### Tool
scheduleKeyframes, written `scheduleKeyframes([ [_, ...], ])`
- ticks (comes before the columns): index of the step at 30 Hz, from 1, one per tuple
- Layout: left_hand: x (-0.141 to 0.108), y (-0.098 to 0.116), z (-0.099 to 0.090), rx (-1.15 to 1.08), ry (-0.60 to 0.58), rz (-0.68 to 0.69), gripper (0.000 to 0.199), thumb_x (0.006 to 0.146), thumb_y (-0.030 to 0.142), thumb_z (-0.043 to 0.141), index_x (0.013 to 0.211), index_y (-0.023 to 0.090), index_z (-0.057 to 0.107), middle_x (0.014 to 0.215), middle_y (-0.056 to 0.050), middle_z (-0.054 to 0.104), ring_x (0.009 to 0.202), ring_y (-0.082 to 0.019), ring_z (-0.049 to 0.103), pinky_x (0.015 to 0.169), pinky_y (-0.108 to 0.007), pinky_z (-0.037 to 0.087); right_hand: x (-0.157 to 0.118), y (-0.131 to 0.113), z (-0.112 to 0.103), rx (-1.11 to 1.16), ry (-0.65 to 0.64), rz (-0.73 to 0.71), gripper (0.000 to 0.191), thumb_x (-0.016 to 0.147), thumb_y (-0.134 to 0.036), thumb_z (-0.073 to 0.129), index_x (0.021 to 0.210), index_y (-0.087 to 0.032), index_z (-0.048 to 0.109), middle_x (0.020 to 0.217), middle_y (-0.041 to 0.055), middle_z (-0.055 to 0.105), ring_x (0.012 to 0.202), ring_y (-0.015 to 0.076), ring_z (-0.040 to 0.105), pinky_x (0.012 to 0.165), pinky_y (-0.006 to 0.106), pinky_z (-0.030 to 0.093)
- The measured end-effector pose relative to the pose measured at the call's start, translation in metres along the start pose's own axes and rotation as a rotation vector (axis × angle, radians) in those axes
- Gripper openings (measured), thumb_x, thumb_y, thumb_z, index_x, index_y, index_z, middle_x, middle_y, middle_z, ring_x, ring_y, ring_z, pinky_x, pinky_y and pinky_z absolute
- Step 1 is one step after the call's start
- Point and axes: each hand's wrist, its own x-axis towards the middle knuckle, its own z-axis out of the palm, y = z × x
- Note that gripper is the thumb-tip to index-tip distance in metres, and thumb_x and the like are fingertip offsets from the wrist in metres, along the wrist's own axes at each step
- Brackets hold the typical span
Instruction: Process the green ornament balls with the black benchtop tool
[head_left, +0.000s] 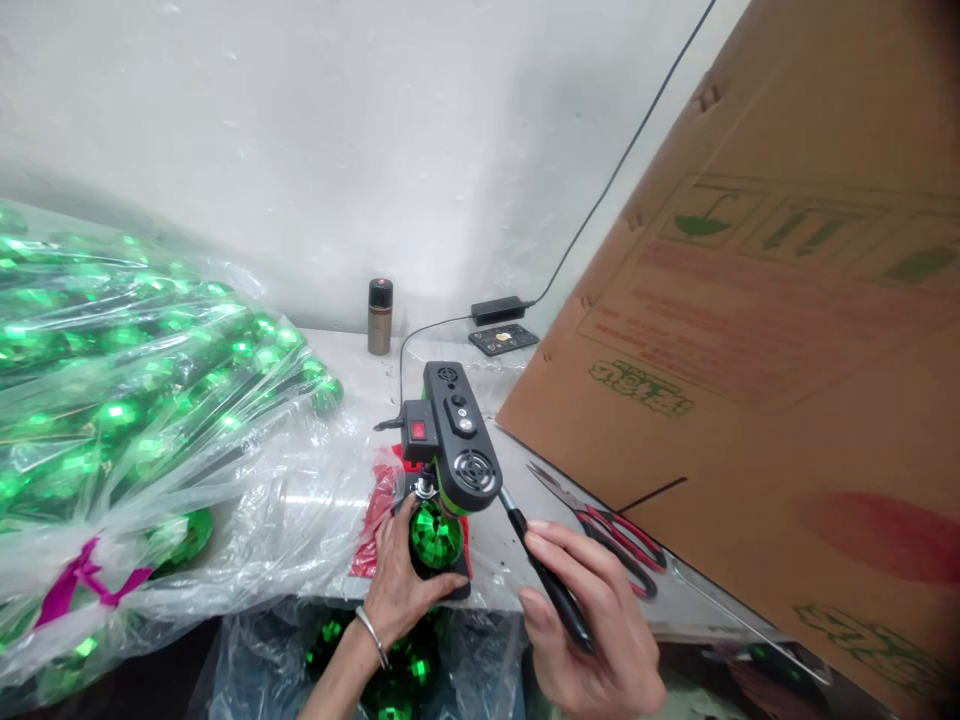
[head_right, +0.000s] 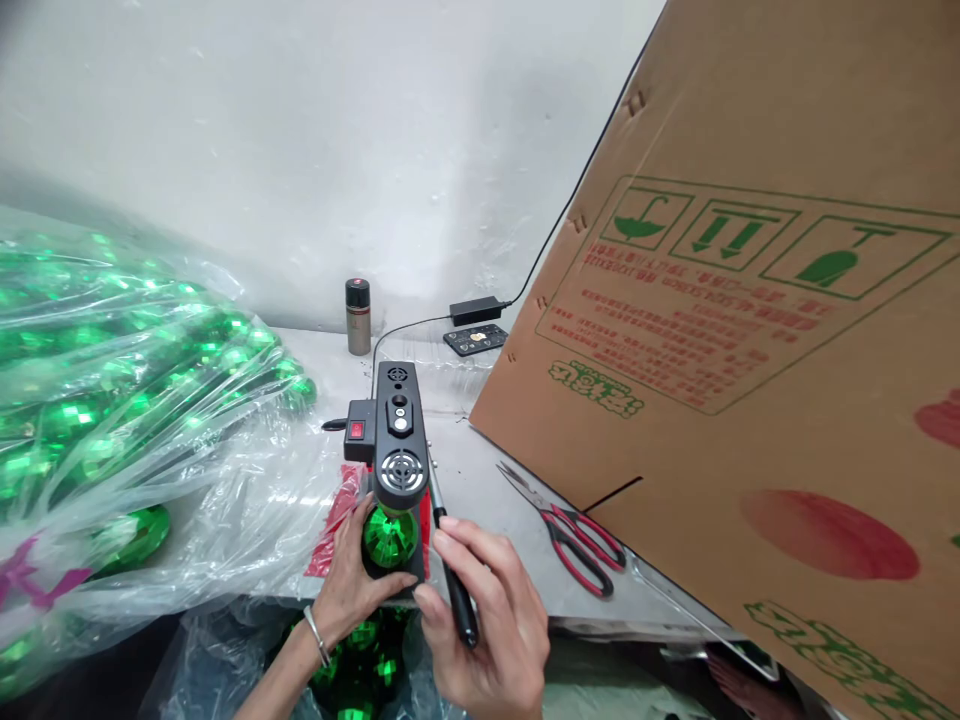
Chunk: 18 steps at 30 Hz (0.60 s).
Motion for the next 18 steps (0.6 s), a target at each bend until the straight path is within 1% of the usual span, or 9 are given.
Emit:
scheduleKeyframes([
  [4, 0.004, 0.004, -0.005, 0.014, -0.002, 0.009, 0.118, 0.054, 0.039, 0.105, 0.158, 0.021, 0.052, 0.159, -0.022, 0.062, 0.154, -0.052, 0.051, 0.131, -0.077, 0.032, -0.001, 0.000, -0.001, -0.012, -0.003, 0.001, 0.029, 0.107, -0.021, 0.066, 0.135, -0.018, 0.073, 0.110, 0.0117, 0.081, 0.100, 0.0240, 0.080, 0.080, 0.035, 0.068],
  [9, 0.015, 0.019, -0.013, 0.044, -0.054, 0.057, 0.115, 0.054, 0.038, 0.105, 0.156, 0.023, 0.056, 0.159, -0.020, 0.063, 0.153, -0.052, 0.052, 0.129, -0.077, 0.037, -0.001, 0.000, 0.001, -0.010, -0.002, 0.004, 0.028, 0.107, -0.020, 0.066, 0.133, -0.017, 0.074, 0.112, 0.0125, 0.081, 0.102, 0.0231, 0.080, 0.079, 0.032, 0.069],
  [11, 0.020, 0.024, -0.014, 0.041, -0.093, 0.081, 0.105, 0.056, 0.038, 0.103, 0.151, 0.023, 0.061, 0.153, -0.018, 0.067, 0.149, -0.050, 0.056, 0.128, -0.075, 0.039, -0.001, 0.000, 0.003, 0.005, -0.002, 0.017, 0.027, 0.107, -0.019, 0.065, 0.132, -0.016, 0.075, 0.114, 0.0131, 0.082, 0.103, 0.0231, 0.081, 0.076, 0.031, 0.069],
  [14, 0.022, 0.024, -0.013, -0.018, -0.146, 0.094, 0.081, 0.066, 0.038, 0.097, 0.140, 0.023, 0.067, 0.142, -0.015, 0.074, 0.138, -0.044, 0.066, 0.123, -0.070, 0.047, 0.000, 0.000, 0.005, 0.033, 0.011, 0.024, 0.026, 0.107, -0.019, 0.064, 0.130, -0.016, 0.076, 0.112, 0.0125, 0.082, 0.100, 0.0233, 0.081, 0.070, 0.029, 0.068],
  [16, 0.021, 0.020, -0.011, -0.066, -0.125, 0.071, 0.076, 0.068, 0.037, 0.094, 0.138, 0.023, 0.066, 0.138, -0.015, 0.075, 0.132, -0.041, 0.070, 0.119, -0.066, 0.053, 0.002, -0.001, 0.006, 0.045, 0.034, 0.016, 0.025, 0.107, -0.019, 0.063, 0.127, -0.015, 0.077, 0.108, 0.0120, 0.082, 0.098, 0.0228, 0.082, 0.067, 0.028, 0.068],
  [18, 0.018, 0.014, -0.008, -0.093, -0.090, 0.056, 0.078, 0.066, 0.037, 0.093, 0.138, 0.022, 0.065, 0.137, -0.015, 0.075, 0.129, -0.040, 0.071, 0.118, -0.065, 0.054, 0.004, -0.002, 0.007, 0.054, 0.055, 0.011, 0.022, 0.108, -0.019, 0.063, 0.123, -0.014, 0.078, 0.107, 0.0120, 0.082, 0.096, 0.0218, 0.081, 0.065, 0.027, 0.066],
])
